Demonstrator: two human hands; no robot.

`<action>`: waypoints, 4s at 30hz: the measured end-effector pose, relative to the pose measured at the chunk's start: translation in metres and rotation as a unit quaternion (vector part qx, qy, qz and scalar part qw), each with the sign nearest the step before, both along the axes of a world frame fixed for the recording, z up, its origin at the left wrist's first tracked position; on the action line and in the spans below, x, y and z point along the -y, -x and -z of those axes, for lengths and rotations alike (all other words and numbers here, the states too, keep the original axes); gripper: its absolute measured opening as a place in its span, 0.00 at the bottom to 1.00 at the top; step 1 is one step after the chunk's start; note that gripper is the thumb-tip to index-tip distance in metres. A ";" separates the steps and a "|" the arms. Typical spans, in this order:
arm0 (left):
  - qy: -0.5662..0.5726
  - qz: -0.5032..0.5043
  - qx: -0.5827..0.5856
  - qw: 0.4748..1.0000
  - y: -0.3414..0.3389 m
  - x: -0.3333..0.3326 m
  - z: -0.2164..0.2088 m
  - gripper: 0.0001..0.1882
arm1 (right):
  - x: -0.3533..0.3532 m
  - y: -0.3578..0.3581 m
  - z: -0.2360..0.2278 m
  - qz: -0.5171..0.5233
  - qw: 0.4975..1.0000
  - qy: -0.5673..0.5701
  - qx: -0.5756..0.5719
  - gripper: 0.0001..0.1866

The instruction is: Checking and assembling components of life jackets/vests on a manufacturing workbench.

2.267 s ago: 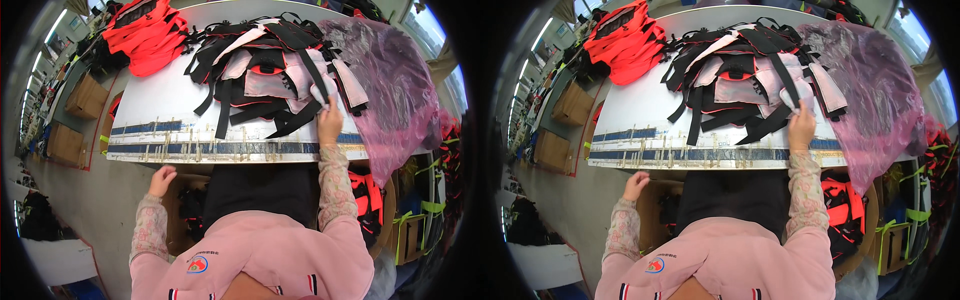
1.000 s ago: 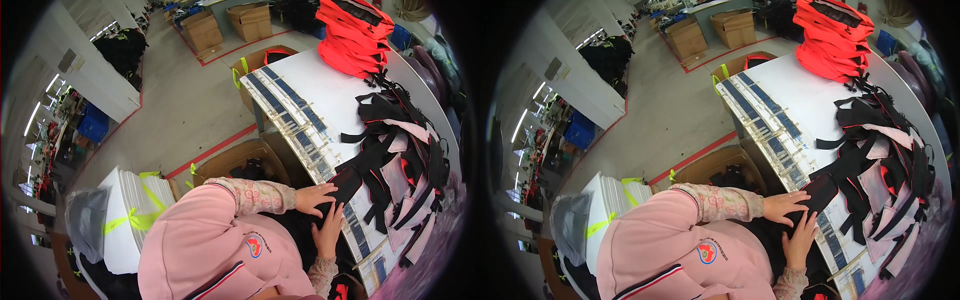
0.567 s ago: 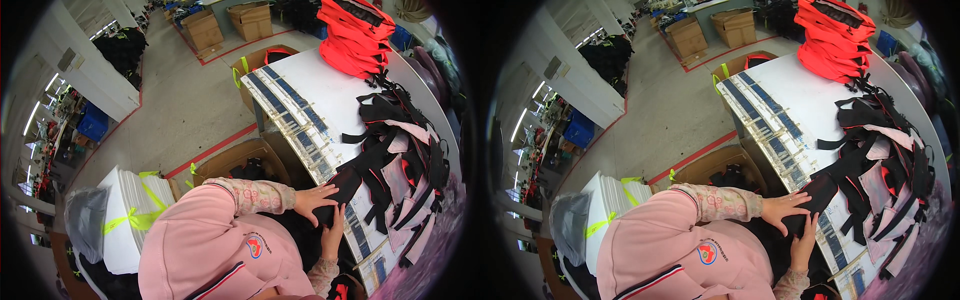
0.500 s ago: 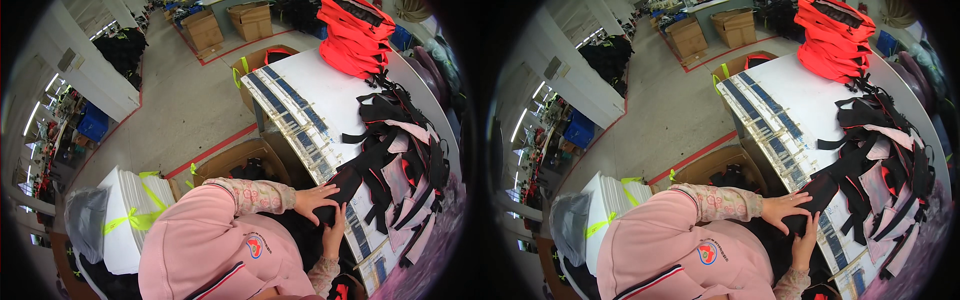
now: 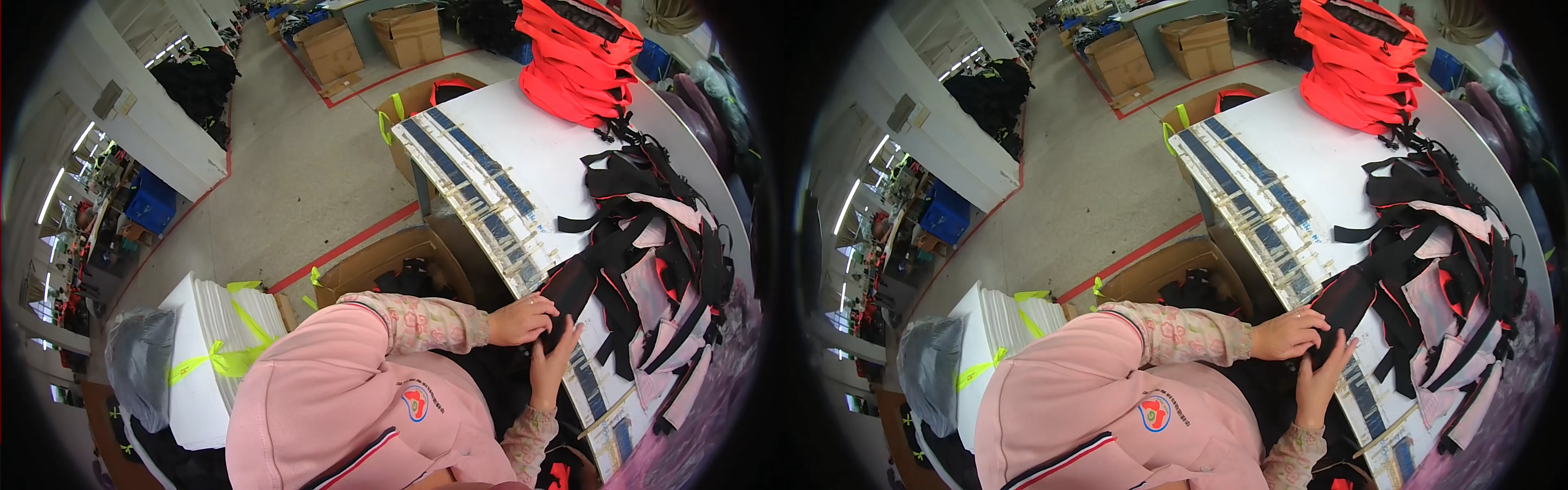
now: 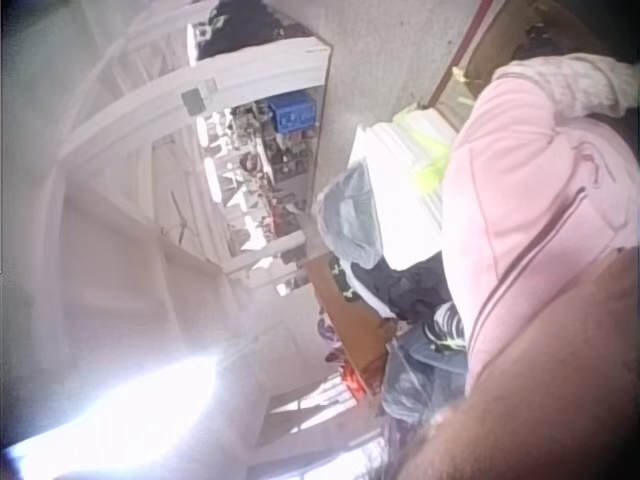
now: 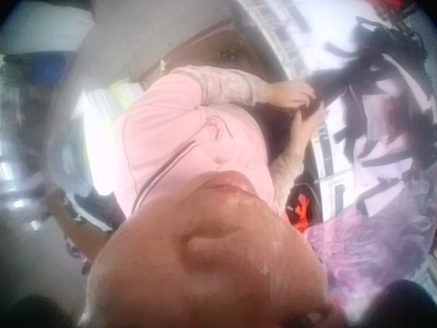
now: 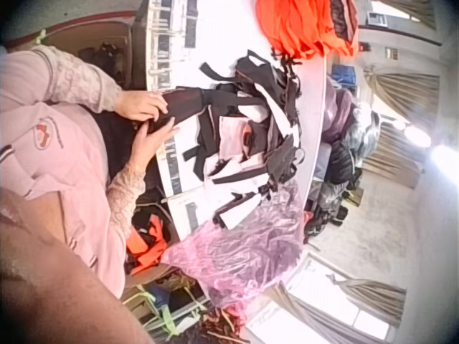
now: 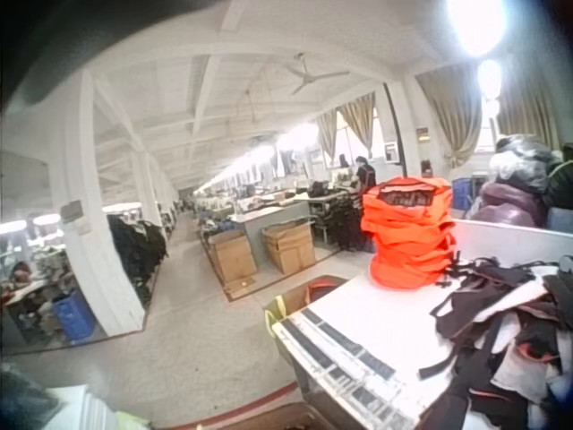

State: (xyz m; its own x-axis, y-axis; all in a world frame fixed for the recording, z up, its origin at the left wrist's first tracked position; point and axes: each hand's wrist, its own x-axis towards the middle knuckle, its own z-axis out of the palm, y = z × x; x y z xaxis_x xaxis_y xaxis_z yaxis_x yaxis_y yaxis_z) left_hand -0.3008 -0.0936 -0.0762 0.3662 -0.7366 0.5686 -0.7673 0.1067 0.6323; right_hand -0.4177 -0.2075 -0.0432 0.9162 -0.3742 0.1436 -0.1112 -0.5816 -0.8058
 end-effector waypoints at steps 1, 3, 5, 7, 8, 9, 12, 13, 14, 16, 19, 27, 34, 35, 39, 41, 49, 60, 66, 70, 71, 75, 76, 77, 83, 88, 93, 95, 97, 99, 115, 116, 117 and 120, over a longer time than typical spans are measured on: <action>-0.001 -0.001 0.000 1.000 0.002 0.001 -0.003 0.07 | 0.001 -0.001 0.001 0.035 0.999 0.020 0.001 0.36; 0.005 -0.003 -0.006 1.000 0.004 0.002 -0.010 0.06 | 0.002 -0.003 0.002 0.104 0.993 0.060 0.002 0.34; 0.003 -0.003 0.008 1.000 0.004 0.004 -0.011 0.07 | 0.003 -0.003 0.008 0.146 0.988 0.048 -0.006 0.29; -0.002 0.013 0.001 1.000 0.004 0.001 -0.017 0.13 | 0.014 -0.001 0.020 0.159 0.987 -0.028 -0.007 0.21; -0.001 0.013 0.001 1.000 0.004 0.000 -0.018 0.13 | 0.020 -0.002 0.026 0.160 0.987 -0.028 -0.007 0.21; -0.009 0.007 0.014 1.000 0.003 -0.002 -0.019 0.17 | 0.024 -0.003 0.028 0.168 0.981 -0.095 0.021 0.17; -0.017 -0.020 0.011 1.000 0.001 -0.008 -0.019 0.24 | 0.026 -0.004 0.030 0.161 0.964 -0.193 0.083 0.15; -0.017 -0.040 -0.005 0.999 -0.001 -0.010 -0.019 0.28 | 0.025 -0.005 0.027 0.146 0.956 -0.224 0.117 0.16; -0.032 -0.072 -0.015 0.997 -0.001 -0.012 -0.020 0.27 | 0.023 -0.007 0.022 0.148 0.956 -0.224 0.117 0.16; -0.045 -0.113 -0.059 0.991 -0.001 -0.014 -0.018 0.26 | 0.018 -0.011 0.011 0.131 0.953 -0.240 0.130 0.16; -0.034 -0.137 -0.134 0.981 -0.007 -0.017 -0.013 0.25 | 0.014 -0.015 0.005 0.100 0.957 -0.242 0.124 0.14; -0.059 -0.075 -0.417 0.904 -0.012 -0.014 -0.018 0.13 | 0.011 -0.024 0.017 0.105 0.979 -0.092 0.148 0.06; 0.055 -0.010 -0.453 0.890 -0.013 -0.004 -0.010 0.09 | 0.005 -0.024 0.000 0.103 0.911 -0.362 0.171 0.08; 0.055 -0.006 -0.452 0.890 -0.014 -0.005 -0.009 0.09 | 0.006 -0.025 0.000 0.106 0.911 -0.360 0.173 0.08; 0.053 0.000 -0.580 0.813 -0.014 -0.005 -0.005 0.09 | 0.010 -0.022 0.001 0.045 0.893 -0.409 0.181 0.11; -0.003 -0.026 -0.583 0.812 -0.014 -0.003 0.000 0.08 | 0.012 -0.019 -0.001 0.016 0.953 -0.271 0.137 0.11; 0.036 0.005 -0.685 0.727 0.000 0.000 -0.014 0.11 | 0.016 -0.012 -0.004 0.020 0.982 -0.110 0.149 0.11; 0.103 0.214 -0.782 0.577 0.001 0.013 -0.043 0.18 | 0.028 -0.016 -0.012 0.188 0.953 -0.039 0.233 0.07; 0.037 0.248 -0.753 0.608 -0.013 0.015 -0.052 0.21 | 0.021 -0.033 -0.021 0.218 0.908 -0.183 0.306 0.10; 0.056 0.198 -0.691 0.693 -0.012 0.011 -0.071 0.19 | 0.013 -0.032 -0.040 0.137 0.816 -0.510 0.233 0.15; 0.055 0.199 -0.691 0.693 -0.014 0.010 -0.078 0.19 | 0.013 -0.033 -0.038 0.075 0.785 -0.549 0.275 0.17; 0.006 0.060 -0.652 0.756 -0.033 0.007 -0.089 0.20 | 0.010 -0.033 -0.048 0.012 0.760 -0.593 0.265 0.19; 0.073 0.064 -0.648 0.755 -0.031 0.013 -0.092 0.20 | 0.005 -0.035 -0.050 -0.017 0.754 -0.604 0.258 0.19; 0.139 0.068 -0.642 0.751 -0.028 0.017 -0.096 0.21 | 0.002 -0.035 -0.053 -0.045 0.747 -0.614 0.250 0.20; 0.111 0.088 -0.649 0.747 -0.024 0.019 -0.095 0.20 | 0.016 -0.032 -0.060 -0.027 0.839 -0.455 0.299 0.19; 0.098 0.070 -0.722 0.682 -0.009 0.010 -0.072 0.15 | 0.019 -0.028 -0.051 0.055 0.880 -0.345 0.321 0.17; 0.113 0.078 -0.728 0.672 -0.013 0.006 -0.064 0.13 | 0.013 -0.022 -0.040 0.088 0.938 -0.184 0.279 0.14; 0.114 0.076 -0.730 0.670 -0.017 0.004 -0.065 0.13 | 0.016 -0.022 -0.032 0.108 0.941 -0.154 0.280 0.14; 0.119 0.151 -0.741 0.644 -0.023 0.004 -0.064 0.13 | 0.021 -0.025 -0.029 0.133 0.946 -0.049 0.293 0.14; 0.135 0.174 -0.745 0.630 -0.022 0.001 -0.068 0.13 | 0.021 -0.027 -0.022 0.160 0.937 -0.108 0.290 0.14; 0.170 0.180 -0.719 0.650 -0.024 0.015 -0.078 0.18 | 0.015 -0.032 -0.041 0.045 0.729 -0.632 0.261 0.24; 0.169 0.180 -0.719 0.650 -0.024 0.017 -0.078 0.18 | 0.014 -0.032 -0.041 0.045 0.728 -0.632 0.261 0.24; 0.174 0.183 -0.719 0.647 -0.022 0.020 -0.080 0.18 | 0.014 -0.033 -0.040 0.032 0.717 -0.648 0.255 0.24; 0.184 0.187 -0.720 0.642 -0.021 0.024 -0.077 0.19 | 0.013 -0.035 -0.033 0.038 0.742 -0.624 0.243 0.23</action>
State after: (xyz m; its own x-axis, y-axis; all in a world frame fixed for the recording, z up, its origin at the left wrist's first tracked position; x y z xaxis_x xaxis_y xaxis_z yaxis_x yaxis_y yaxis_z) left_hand -0.2794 -0.1180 0.0005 0.5439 -0.8391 -0.0008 0.7083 0.4586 0.5367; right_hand -0.3823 -0.2205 -0.0103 0.8389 -0.5420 -0.0509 0.3752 0.6435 -0.6672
